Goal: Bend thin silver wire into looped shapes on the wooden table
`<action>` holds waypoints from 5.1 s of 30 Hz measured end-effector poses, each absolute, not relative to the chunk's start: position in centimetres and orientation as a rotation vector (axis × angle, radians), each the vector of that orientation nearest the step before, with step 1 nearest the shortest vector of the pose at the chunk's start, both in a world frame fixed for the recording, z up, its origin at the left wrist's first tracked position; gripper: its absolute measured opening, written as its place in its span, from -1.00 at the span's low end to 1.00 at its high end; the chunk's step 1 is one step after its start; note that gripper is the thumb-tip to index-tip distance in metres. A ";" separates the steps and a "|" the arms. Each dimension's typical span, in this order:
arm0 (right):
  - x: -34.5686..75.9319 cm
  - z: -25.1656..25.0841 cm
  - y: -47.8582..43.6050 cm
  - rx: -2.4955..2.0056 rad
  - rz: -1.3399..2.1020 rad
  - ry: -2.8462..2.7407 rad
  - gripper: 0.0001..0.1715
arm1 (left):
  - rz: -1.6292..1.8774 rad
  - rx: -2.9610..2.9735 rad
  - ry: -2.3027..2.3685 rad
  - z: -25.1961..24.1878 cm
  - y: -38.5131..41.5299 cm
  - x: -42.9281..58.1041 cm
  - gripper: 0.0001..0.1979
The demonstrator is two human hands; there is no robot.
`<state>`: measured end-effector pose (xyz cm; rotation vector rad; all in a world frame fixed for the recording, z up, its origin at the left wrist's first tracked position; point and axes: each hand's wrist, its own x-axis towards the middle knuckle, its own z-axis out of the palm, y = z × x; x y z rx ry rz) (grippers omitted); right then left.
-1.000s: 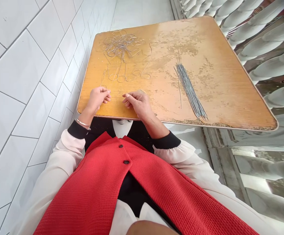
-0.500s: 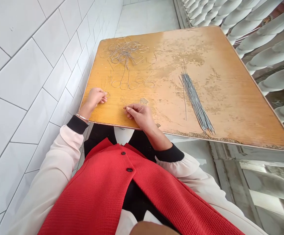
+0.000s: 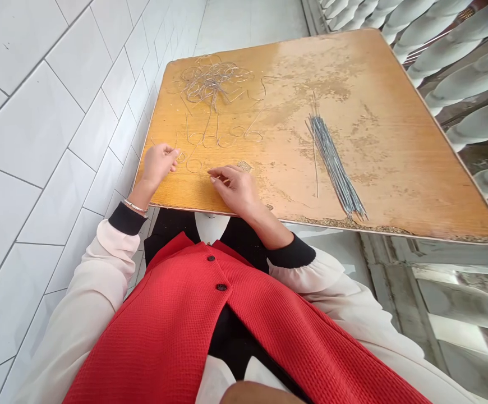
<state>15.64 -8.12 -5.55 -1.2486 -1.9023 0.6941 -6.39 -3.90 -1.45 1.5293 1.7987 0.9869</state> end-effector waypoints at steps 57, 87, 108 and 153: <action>32.6 -6.4 -4.7 -2.151 0.000 -1.992 -0.83 | 0.901 2.598 1.066 -3.3 -10.0 -5.3 -0.71; 27.0 -8.9 -17.6 -1.642 -0.144 -2.088 -0.55 | 0.742 1.701 1.009 -4.4 -11.5 1.9 -0.77; 19.3 -6.3 -13.6 -1.157 0.851 -1.359 -0.74 | 1.074 1.053 1.045 -1.1 -10.6 3.2 -0.88; 17.0 -3.9 -12.5 -0.770 1.231 -0.892 -0.56 | 1.072 0.900 0.966 -0.1 -12.8 2.1 -0.75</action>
